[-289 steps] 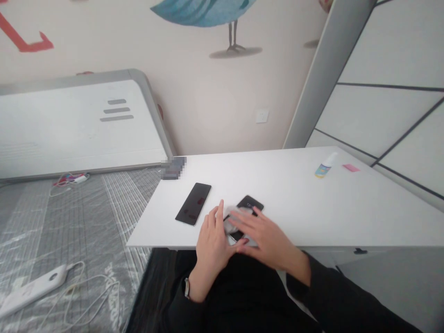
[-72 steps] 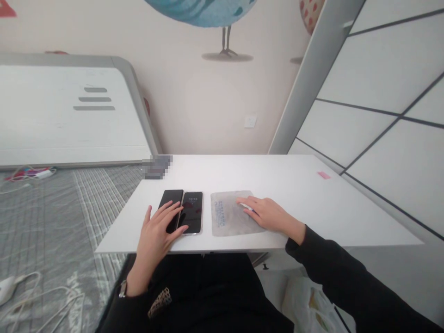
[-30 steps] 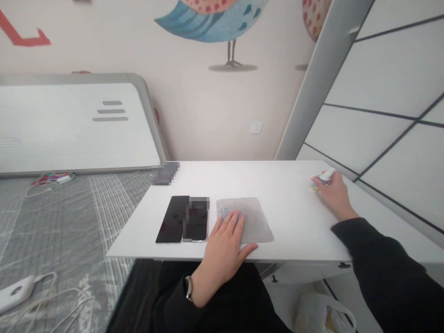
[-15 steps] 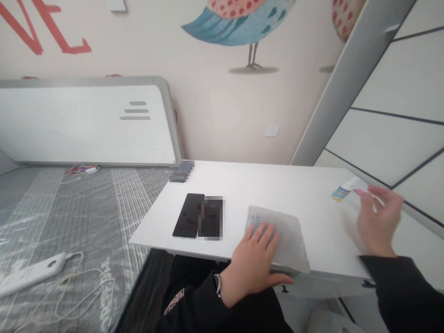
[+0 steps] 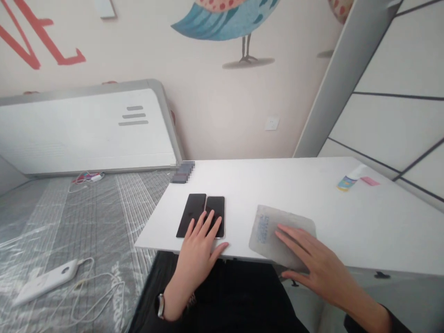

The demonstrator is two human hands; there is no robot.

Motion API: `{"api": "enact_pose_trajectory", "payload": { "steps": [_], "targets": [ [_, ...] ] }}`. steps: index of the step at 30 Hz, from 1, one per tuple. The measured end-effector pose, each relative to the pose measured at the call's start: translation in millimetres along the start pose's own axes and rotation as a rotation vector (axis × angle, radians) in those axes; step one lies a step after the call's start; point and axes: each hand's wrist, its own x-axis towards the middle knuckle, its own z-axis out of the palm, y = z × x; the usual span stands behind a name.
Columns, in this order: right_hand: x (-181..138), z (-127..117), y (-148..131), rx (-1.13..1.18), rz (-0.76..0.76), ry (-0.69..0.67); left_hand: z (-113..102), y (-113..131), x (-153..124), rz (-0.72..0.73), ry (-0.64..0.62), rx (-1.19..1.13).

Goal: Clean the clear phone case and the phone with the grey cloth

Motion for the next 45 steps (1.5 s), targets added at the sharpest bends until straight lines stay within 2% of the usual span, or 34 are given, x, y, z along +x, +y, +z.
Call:
{"api": "enact_pose_trajectory", "payload": {
  "steps": [2, 7, 12, 14, 18, 21, 23, 25, 28, 31, 33, 37, 41, 45],
  "targets": [
    [-1, 2, 0, -0.010, 0.004, -0.031, 6, 1, -2, 0.025, -0.024, 0.024],
    [-7, -3, 0, 0.016, -0.018, -0.072, 13, 27, 5, 0.089, -0.015, -0.095],
    [-17, -13, -3, 0.105, -0.015, 0.035, 12, 43, 13, 0.122, -0.029, -0.282],
    [-19, -20, -7, 0.149, 0.054, 0.119, 13, 44, 12, 0.086, 0.003, -0.278],
    [-9, -49, -19, 0.260, 0.336, 0.246, 17, 42, 6, -0.064, 0.112, -0.225],
    [22, -76, -31, 0.435, 0.501, 0.275, 20, 42, 3, -0.111, 0.141, -0.226],
    [51, -85, -37, 0.554, 0.557, 0.253, 22, 43, 3, -0.119, 0.155, -0.237],
    [83, -77, -39, 0.640, 0.561, 0.181, 23, 44, 4, -0.130, 0.173, -0.259],
    [120, -36, -31, 0.585, 0.478, 0.106, 24, 45, 3, -0.144, 0.188, -0.311],
    [137, 11, -15, 0.495, 0.469, 0.111, 25, 45, 2, -0.142, 0.195, -0.334],
    [135, 27, -7, 0.423, 0.458, 0.139, 25, 45, 2, -0.145, 0.190, -0.328],
    [113, 22, -8, 0.344, 0.350, 0.119, 25, 46, 3, -0.143, 0.182, -0.329],
    [90, 18, -22, 0.300, 0.092, -0.125, 25, 49, 3, -0.168, 0.184, -0.328],
    [85, 30, -38, 0.093, 0.068, -0.232, 24, 51, 4, -0.198, 0.175, -0.315]
  ]
}}
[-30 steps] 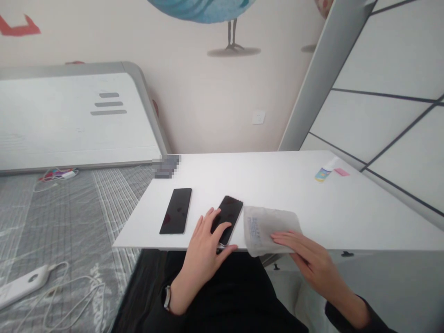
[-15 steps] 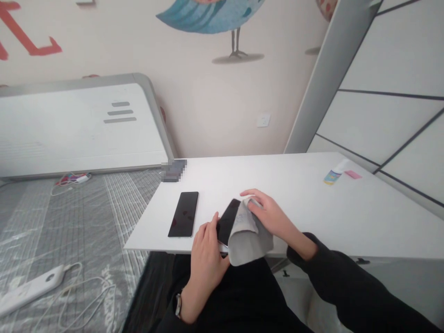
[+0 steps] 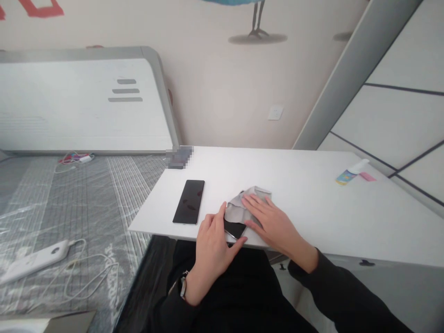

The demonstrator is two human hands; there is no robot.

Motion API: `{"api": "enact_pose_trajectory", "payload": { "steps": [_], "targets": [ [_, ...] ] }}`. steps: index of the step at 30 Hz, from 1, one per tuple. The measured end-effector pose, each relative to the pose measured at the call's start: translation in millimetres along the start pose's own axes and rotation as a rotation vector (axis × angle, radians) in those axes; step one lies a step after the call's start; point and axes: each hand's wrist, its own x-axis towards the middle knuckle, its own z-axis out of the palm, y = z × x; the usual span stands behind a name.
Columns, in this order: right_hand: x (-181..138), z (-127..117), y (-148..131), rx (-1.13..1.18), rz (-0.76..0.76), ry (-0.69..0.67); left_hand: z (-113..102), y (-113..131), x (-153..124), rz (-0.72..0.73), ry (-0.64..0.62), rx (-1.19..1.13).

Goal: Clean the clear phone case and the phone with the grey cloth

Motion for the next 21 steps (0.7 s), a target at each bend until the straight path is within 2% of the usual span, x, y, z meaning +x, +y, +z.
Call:
{"api": "enact_pose_trajectory", "payload": {
  "steps": [4, 9, 13, 17, 18, 21],
  "targets": [
    [4, 0, -5, 0.098, -0.186, -0.144, -2, 0, 2, -0.013, -0.029, -0.020],
    [5, -7, 6, 0.055, -0.031, -0.079, -6, 1, 3, -0.023, -0.041, -0.057],
    [3, -9, 3, 0.186, -0.217, -0.176, -5, 0, 3, 0.023, -0.038, -0.092],
    [3, -11, 4, 0.087, 0.012, -0.090, -4, -2, 2, 0.045, -0.018, -0.083],
    [2, -11, 3, 0.104, -0.010, -0.080, -3, -2, 2, 0.048, -0.018, -0.084],
    [-3, -10, 4, 0.217, -0.201, -0.187, -1, -3, 1, 0.058, -0.001, -0.091]
  ]
}}
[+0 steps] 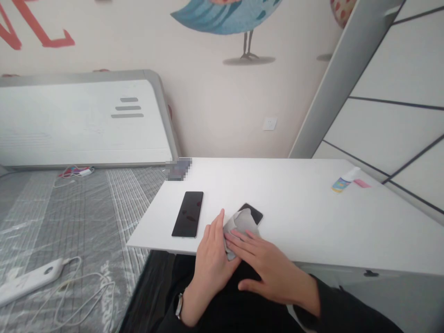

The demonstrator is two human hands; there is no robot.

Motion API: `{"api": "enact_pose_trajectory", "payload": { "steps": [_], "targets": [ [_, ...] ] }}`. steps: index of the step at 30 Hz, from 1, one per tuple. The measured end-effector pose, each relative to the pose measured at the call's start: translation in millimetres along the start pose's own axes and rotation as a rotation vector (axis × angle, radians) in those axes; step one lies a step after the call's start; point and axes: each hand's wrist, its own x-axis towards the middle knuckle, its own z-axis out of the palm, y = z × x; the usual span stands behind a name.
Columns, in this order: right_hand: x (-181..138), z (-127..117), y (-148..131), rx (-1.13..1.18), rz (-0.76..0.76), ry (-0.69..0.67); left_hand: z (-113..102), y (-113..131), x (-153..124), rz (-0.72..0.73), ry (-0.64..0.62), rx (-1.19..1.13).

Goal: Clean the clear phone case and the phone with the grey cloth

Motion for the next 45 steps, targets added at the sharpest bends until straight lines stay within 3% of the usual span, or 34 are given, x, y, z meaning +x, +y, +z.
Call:
{"api": "enact_pose_trajectory", "payload": {
  "steps": [1, 5, 9, 14, 18, 22, 26, 30, 34, 38, 42, 45],
  "targets": [
    [-2, -1, 2, -0.005, -0.016, -0.009, 0, 0, 0, -0.001, 0.003, -0.003],
    [-9, -6, 10, -0.135, 0.201, 0.150, 0, 0, 0, -0.019, -0.016, -0.002],
    [-15, -5, 4, -0.017, -0.006, -0.008, -2, 0, 1, 0.000, -0.032, 0.004],
    [-17, -4, 3, -0.098, 0.098, 0.177, -2, 0, 1, -0.015, -0.047, 0.017],
    [-11, -2, 4, 0.006, 0.003, 0.009, -2, -1, 0, -0.010, -0.064, -0.002],
    [-4, 0, 5, -0.067, 0.114, 0.144, -1, -1, -1, -0.057, -0.077, -0.023],
    [0, 2, 0, 0.036, -0.021, 0.003, 0, -2, -1, -0.055, -0.078, -0.035],
    [2, 3, 2, -0.048, 0.135, 0.096, 0, -1, -2, -0.094, -0.078, -0.040],
    [-2, 6, 6, -0.025, -0.005, 0.001, 1, 0, -2, -0.123, -0.096, -0.058],
    [-2, 7, 13, -0.155, 0.134, 0.151, 1, 1, -3, -0.154, -0.099, -0.072],
    [0, 9, 13, -0.094, -0.017, 0.022, 2, -1, -3, -0.160, -0.113, -0.080],
    [-1, 10, 16, -0.131, 0.103, 0.071, 3, -1, -3, -0.195, -0.126, -0.068]
  ]
}}
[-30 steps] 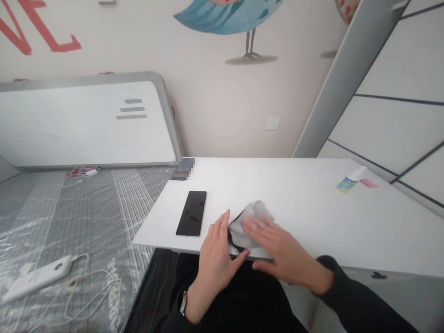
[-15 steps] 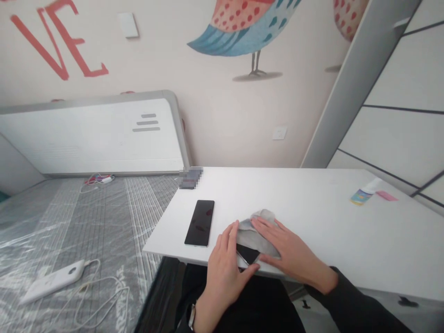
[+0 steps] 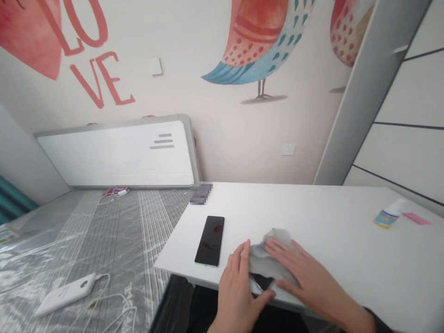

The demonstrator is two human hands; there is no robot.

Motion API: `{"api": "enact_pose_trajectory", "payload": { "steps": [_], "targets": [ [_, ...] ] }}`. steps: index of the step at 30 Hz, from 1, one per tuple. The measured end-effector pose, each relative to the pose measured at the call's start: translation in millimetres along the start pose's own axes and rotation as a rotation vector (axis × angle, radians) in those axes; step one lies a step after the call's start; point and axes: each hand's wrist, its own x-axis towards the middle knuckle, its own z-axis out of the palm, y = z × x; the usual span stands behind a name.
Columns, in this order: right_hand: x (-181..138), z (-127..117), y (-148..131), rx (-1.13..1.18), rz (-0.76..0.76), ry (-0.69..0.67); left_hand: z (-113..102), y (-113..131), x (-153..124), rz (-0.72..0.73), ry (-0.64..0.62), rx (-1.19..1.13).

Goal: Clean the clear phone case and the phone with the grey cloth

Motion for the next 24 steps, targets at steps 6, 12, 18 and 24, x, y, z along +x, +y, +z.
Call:
{"api": "enact_pose_trajectory", "payload": {
  "steps": [6, 12, 18, 24],
  "targets": [
    [-3, 9, 4, -0.060, -0.060, -0.016, 5, -3, 1, -0.008, -0.004, 0.017],
    [1, 10, 4, -0.059, -0.129, 0.010, 7, -3, 4, -0.056, -0.038, 0.006],
    [3, 18, 16, -0.158, -0.022, 0.153, 5, 0, 7, -0.106, -0.066, -0.012],
    [5, 26, 9, -0.072, -0.119, 0.075, 1, 8, 11, -0.167, -0.093, -0.014]
  ]
}}
